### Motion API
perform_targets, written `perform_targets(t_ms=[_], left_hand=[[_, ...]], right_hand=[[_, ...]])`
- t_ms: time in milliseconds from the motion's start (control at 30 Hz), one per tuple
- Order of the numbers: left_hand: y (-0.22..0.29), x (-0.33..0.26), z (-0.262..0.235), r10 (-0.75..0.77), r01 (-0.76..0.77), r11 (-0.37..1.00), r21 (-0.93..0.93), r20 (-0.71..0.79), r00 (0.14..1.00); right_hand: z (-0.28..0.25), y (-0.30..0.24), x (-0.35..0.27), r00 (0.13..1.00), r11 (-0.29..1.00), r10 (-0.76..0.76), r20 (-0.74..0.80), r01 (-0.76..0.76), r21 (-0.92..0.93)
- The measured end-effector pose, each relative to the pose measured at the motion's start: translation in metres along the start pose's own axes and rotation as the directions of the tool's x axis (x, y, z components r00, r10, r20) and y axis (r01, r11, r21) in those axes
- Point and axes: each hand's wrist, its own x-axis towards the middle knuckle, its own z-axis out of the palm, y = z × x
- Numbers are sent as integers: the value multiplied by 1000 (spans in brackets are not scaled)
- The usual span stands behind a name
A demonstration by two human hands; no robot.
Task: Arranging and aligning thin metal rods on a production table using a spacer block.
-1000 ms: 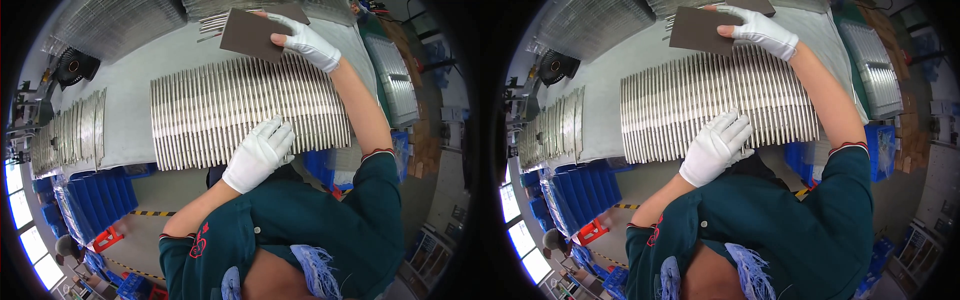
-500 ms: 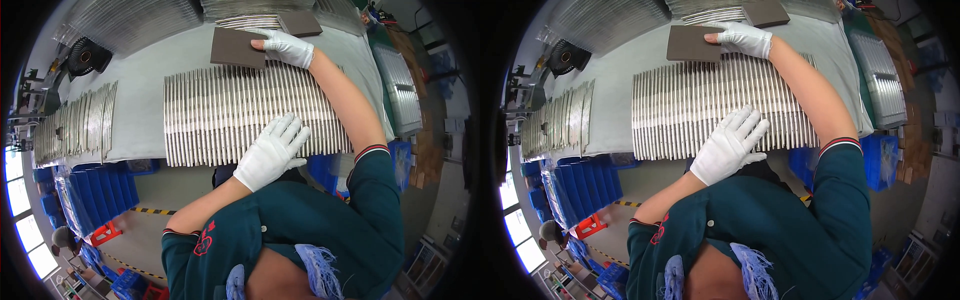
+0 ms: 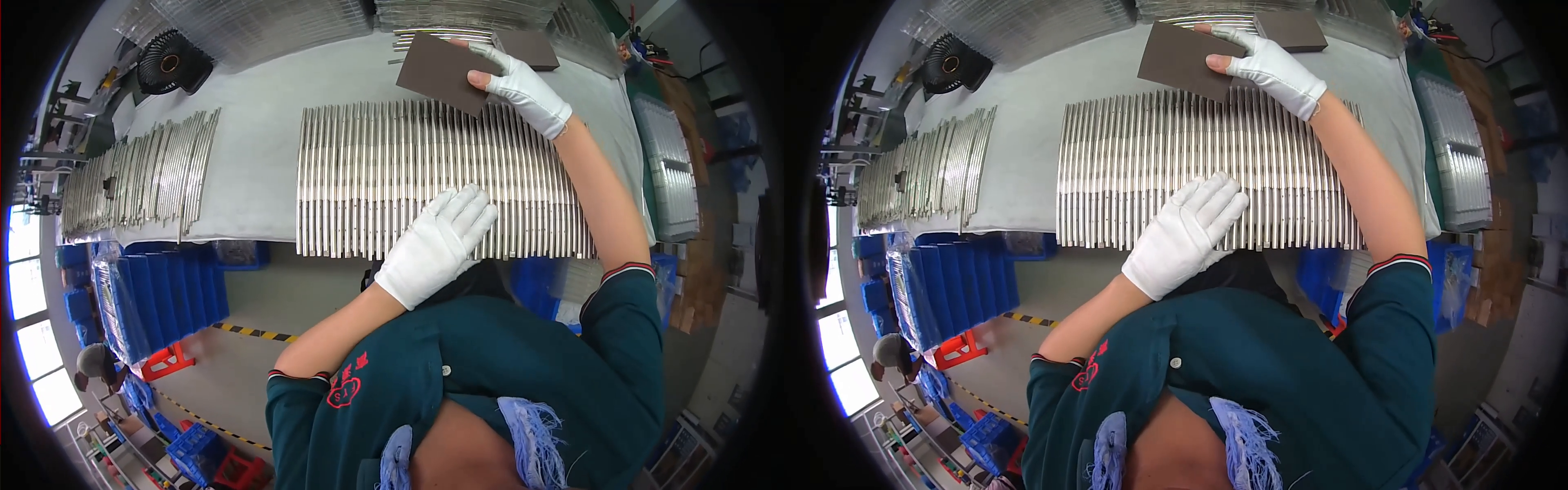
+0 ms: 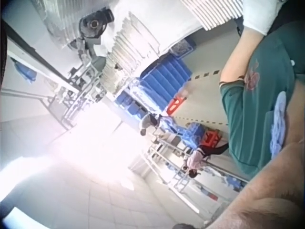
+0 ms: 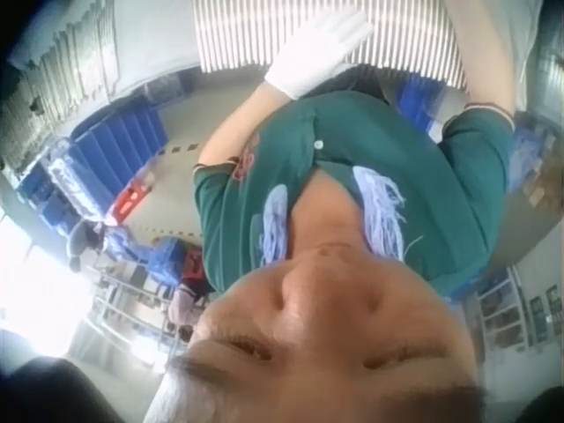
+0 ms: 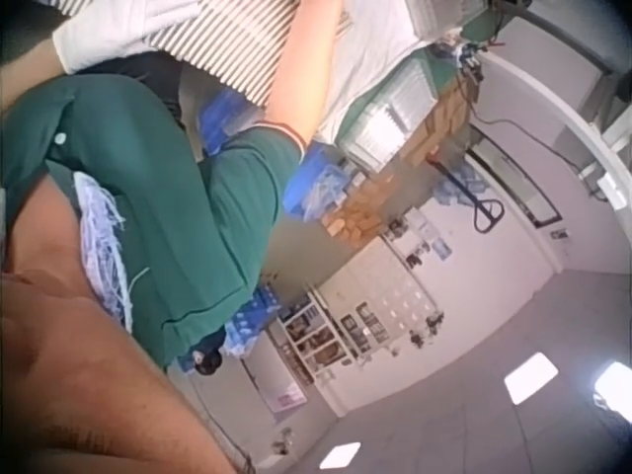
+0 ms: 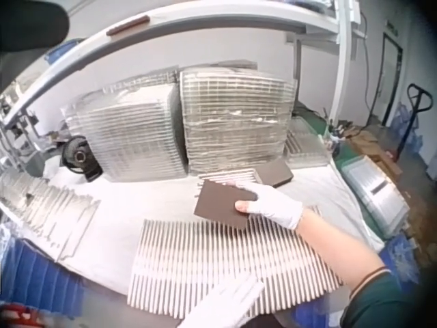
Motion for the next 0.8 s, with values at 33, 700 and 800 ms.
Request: perform_targets(t_ms=[33, 700, 800], left_hand=[[0, 1, 2, 7, -7, 998, 63, 6, 1000], [5, -5, 6, 65, -94, 982, -164, -174, 983], [6, -3, 3, 70, -97, 980, -175, -155, 985]], right_hand=[[0, -2, -4, 998, 995, -61, -4, 61, -75], [0, -35, -96, 988, 980, 114, 101, -95, -172], [10, -50, -88, 982, 913, 61, 180, 18, -407]])
